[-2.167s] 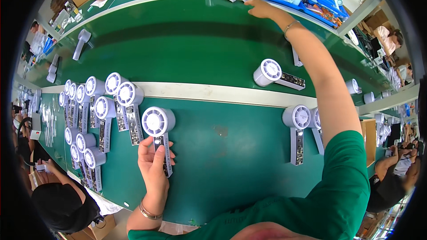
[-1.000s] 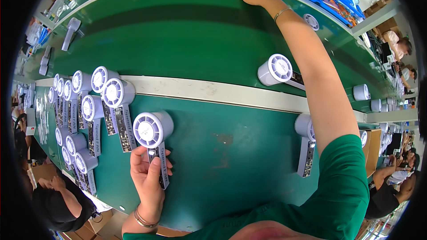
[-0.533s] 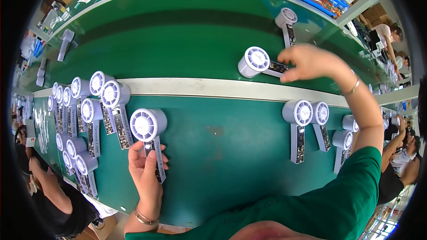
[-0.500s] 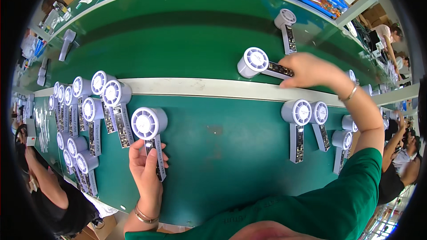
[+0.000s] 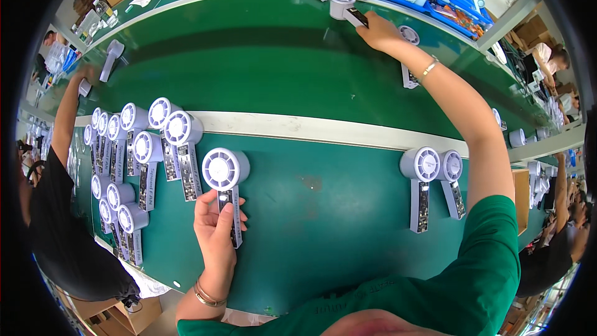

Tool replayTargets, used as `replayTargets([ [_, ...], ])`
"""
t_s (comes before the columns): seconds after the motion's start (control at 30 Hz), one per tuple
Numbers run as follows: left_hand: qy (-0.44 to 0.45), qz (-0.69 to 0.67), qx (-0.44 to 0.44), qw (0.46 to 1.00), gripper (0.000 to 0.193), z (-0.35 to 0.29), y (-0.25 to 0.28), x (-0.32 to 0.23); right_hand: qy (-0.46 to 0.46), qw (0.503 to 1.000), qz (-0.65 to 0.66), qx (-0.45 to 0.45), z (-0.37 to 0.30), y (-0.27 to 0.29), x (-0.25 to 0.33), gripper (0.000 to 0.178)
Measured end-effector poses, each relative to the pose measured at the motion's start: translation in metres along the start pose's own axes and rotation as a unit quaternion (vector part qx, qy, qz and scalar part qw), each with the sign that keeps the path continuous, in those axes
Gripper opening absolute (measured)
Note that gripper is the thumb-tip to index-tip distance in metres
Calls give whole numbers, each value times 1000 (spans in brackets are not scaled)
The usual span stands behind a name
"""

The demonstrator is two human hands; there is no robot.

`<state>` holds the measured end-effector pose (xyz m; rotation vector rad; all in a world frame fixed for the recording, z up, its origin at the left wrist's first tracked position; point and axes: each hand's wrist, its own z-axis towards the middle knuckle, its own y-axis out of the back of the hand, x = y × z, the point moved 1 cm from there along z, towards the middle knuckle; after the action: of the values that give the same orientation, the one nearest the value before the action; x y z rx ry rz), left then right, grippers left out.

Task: The person tests portable fans by pressing the switches on their exposed circuit boards by hand, adjusts eyeglasses, and moves the fan units down the assembly conveyor belt.

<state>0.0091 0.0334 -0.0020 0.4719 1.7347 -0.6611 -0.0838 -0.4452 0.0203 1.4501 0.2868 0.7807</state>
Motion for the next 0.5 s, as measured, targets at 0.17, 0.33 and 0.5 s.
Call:
replayTargets([
  [0.17, 7, 7, 2, 1000, 30, 0, 1, 0, -27, 999, 4, -26, 24, -32, 20, 35],
  [0.33, 1, 11, 11, 1000, 31, 2, 0, 1, -30, 998, 17, -47, 35, -40, 28, 33],
  [0.5, -4, 9, 13, 1000, 31, 1, 2, 3, -50, 997, 40, -49, 46, -42, 29, 34],
])
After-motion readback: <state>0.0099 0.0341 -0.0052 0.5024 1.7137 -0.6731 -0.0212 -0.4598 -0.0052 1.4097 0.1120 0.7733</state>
